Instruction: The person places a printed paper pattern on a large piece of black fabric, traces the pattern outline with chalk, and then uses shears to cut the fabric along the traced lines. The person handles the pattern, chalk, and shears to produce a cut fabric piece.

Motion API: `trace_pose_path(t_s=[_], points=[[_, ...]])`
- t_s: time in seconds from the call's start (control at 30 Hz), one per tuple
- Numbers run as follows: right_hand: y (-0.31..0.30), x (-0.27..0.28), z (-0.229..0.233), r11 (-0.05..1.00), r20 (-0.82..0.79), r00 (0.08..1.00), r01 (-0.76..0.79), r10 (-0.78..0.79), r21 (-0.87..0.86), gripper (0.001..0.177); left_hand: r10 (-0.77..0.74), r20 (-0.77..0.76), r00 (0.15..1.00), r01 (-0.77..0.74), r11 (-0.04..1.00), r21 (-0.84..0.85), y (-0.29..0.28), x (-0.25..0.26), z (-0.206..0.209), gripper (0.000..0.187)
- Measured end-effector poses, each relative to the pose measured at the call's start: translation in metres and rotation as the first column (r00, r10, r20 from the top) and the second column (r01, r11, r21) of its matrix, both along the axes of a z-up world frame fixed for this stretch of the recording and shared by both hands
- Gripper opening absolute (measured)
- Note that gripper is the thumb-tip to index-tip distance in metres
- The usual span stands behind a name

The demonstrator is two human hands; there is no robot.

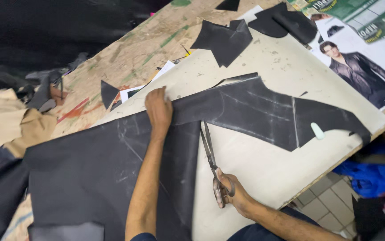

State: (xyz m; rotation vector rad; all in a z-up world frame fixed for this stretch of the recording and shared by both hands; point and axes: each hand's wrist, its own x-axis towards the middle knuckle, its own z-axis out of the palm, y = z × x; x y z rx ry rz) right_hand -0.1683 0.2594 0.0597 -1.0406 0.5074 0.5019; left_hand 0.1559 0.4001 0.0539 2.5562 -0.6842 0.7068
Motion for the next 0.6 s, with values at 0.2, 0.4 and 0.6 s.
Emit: trace_pose_path(t_s=[0.2, 0.4, 0.6], points=[[0.088, 0.029, -0.018, 0.925, 0.024, 0.94, 0.339, -0.34, -0.174, 0.059, -0.266, -0.172, 0.949, 0.233, 0.954, -0.19, -0.045, 0.008, -0.015, 0.031], [0.116, 0.05, -0.024, 0.844, 0.093, 0.881, 0.472, -0.465, -0.254, 0.055, -0.313, -0.202, 0.928, 0.234, 0.911, -0.34, -0.04, 0.011, -0.017, 0.021], [0.143, 0.065, 0.002, 0.78, 0.015, 0.79, 0.607, -0.613, -0.152, 0.054, -0.337, -0.237, 0.911, 0.248, 0.908, -0.337, -0.038, 0.015, -0.02, 0.026]])
